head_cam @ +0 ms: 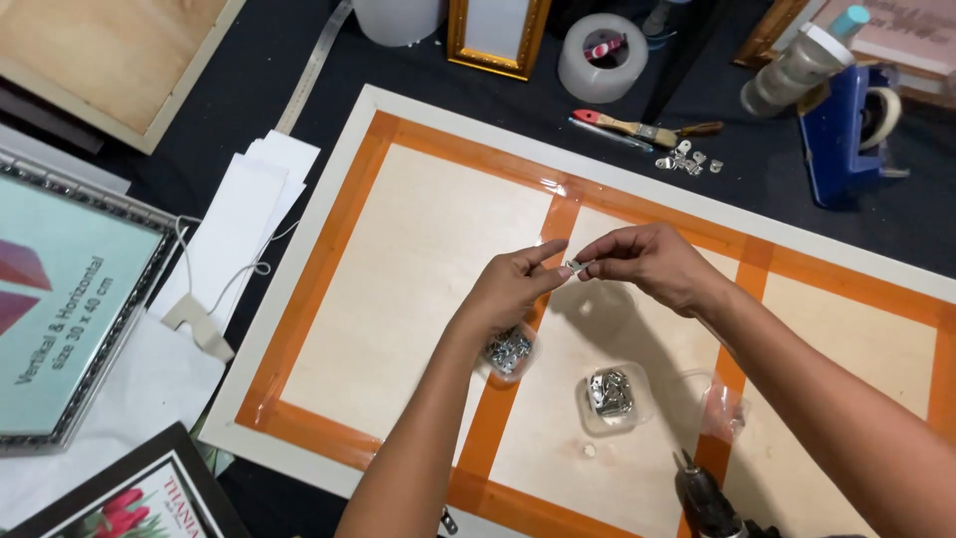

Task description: The person opens a container of screws and uses a cordless drill to drive several screws into a white wooden board with orange tape. The person handles the screws and drill repeatedly, securing them into the board.

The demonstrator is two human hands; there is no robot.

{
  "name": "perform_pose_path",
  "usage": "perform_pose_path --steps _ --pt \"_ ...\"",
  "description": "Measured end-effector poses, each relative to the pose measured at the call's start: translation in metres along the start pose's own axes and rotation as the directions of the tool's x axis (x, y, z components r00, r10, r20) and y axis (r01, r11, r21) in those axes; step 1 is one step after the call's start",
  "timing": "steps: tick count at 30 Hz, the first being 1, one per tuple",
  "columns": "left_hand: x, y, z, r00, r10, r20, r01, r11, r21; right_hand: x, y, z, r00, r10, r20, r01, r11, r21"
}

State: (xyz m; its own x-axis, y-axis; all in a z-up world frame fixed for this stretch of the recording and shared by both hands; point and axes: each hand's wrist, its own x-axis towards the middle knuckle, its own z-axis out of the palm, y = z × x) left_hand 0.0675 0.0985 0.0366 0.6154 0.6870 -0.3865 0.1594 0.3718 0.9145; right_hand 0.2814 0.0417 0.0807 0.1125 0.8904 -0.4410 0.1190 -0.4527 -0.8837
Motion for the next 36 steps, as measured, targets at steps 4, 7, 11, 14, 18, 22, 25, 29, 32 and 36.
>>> perform_pose_path --steps 4,7,11,14,18,22,25,29,32,36 --pt "0.043 0.004 0.002 1.000 -0.006 -0.006 0.007 0.992 0.123 0.024 0.017 -0.012 0.999 -0.039 -0.017 0.041 0.992 0.119" --pt "0.072 -0.004 -0.002 0.999 -0.021 -0.033 0.027 0.983 0.181 0.042 0.024 -0.017 0.998 -0.061 -0.019 0.064 0.979 0.193" --pt "0.113 -0.015 -0.006 0.994 0.011 -0.105 0.022 0.954 0.298 0.070 0.030 -0.020 0.992 -0.075 -0.101 0.090 0.983 0.162" --pt "0.142 0.004 -0.007 0.988 0.041 -0.149 0.027 0.903 0.428 0.103 0.038 -0.026 0.978 -0.103 -0.181 0.132 0.978 0.159" --pt "0.169 0.035 0.000 0.970 0.054 -0.239 0.050 0.911 0.408 0.127 0.027 -0.028 0.928 -0.042 -0.370 0.067 0.996 0.056" --pt "0.197 0.035 -0.002 0.954 0.064 -0.292 0.093 0.864 0.495 0.166 0.046 -0.039 0.880 0.006 -0.476 -0.004 1.000 0.005" --pt "0.194 0.052 0.002 0.946 0.038 -0.321 0.160 0.807 0.568 0.181 0.053 -0.045 0.870 0.026 -0.493 -0.125 0.978 -0.169" --pt "0.211 0.047 0.000 0.929 -0.005 -0.370 0.263 0.712 0.651 0.187 0.053 -0.044 0.869 0.029 -0.494 -0.121 0.980 -0.156" --pt "0.217 0.049 -0.003 0.936 0.002 -0.353 0.247 0.713 0.656 0.178 0.035 -0.042 0.880 0.068 -0.471 -0.109 0.992 -0.060" --pt "0.197 0.071 0.004 0.949 -0.020 -0.315 0.219 0.762 0.610 0.171 0.026 -0.047 0.908 0.157 -0.388 -0.104 0.983 0.153"
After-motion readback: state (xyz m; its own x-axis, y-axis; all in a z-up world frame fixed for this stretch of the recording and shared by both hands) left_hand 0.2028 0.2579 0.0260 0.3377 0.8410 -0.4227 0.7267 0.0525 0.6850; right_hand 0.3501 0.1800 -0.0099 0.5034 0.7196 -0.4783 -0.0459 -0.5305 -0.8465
